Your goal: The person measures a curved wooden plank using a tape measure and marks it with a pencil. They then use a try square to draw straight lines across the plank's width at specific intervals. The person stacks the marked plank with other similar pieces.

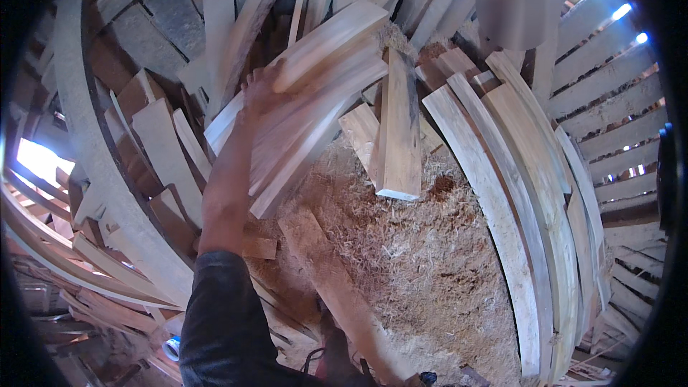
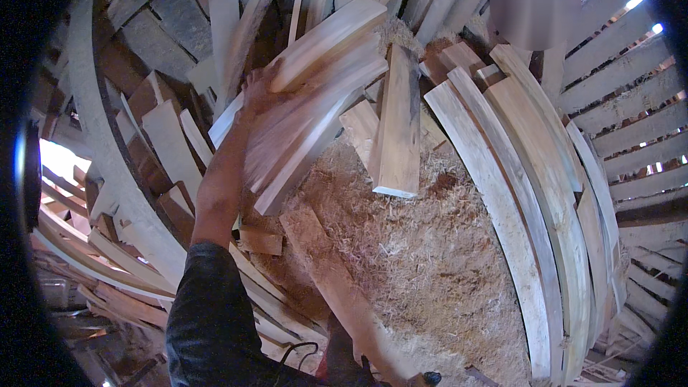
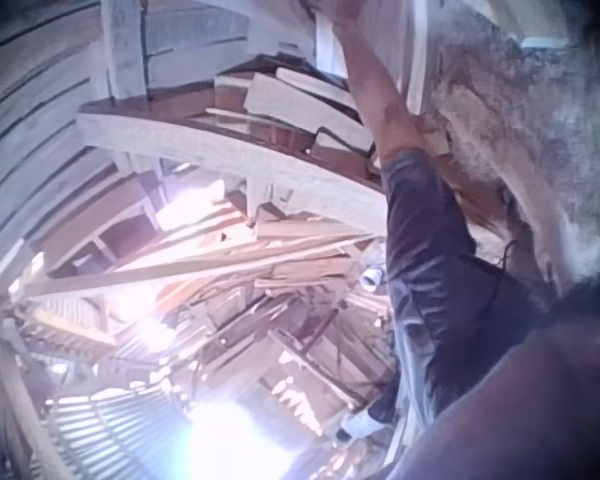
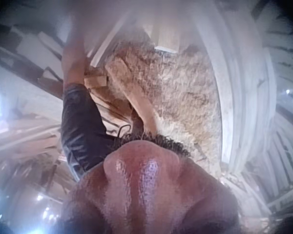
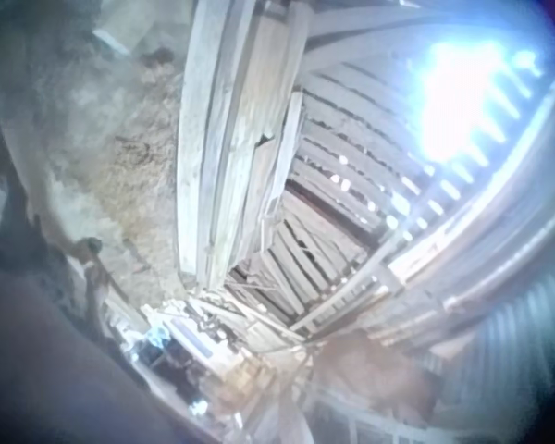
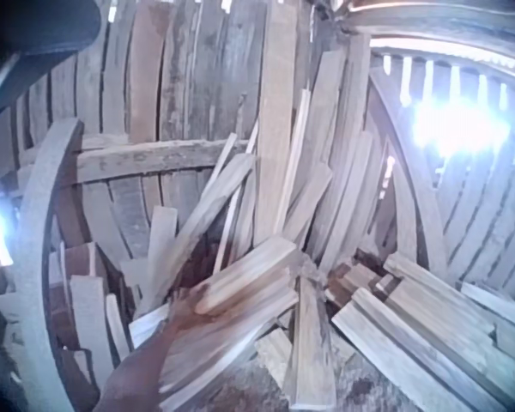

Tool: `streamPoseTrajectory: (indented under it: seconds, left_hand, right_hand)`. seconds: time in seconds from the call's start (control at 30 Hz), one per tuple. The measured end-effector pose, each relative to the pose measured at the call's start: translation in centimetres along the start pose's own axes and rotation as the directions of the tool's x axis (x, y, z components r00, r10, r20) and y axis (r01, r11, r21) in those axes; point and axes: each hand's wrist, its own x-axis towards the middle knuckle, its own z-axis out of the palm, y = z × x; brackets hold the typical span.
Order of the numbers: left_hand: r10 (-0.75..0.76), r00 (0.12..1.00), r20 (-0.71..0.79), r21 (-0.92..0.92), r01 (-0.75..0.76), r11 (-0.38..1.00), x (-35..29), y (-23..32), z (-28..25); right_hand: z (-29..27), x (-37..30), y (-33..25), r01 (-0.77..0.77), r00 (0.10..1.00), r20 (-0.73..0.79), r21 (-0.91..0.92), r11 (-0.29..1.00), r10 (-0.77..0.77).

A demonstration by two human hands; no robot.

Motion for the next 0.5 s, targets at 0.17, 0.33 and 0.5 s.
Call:
streamPoseTrajectory:
  seconds: [0.17, 0.33, 0.5]
  left_hand:
    - [-0.025, 0.991, -0.130, 0.113, 0.040, 0.993, -9.5, 4.1, 0.9]
    - [-0.039, 0.999, 0.018, -0.200, 0.041, 0.979, -24.6, 4.5, 0.1]
    - [0.068, 0.785, 0.615, -0.781, 0.597, 0.182, -41.4, 9.8, -2.3]
  right_hand:
    - [0.6, -0.7, 0.7, -0.009, 1.000, -0.013, 0.036, 0.999, 0.009]
    - [2.4, -2.0, 2.4, 0.007, 1.000, -0.029, 0.089, 0.996, -0.004]
    - [5.4, -5.2, 6.6, -0.092, 0.986, -0.126, 0.150, 0.984, 0.111]
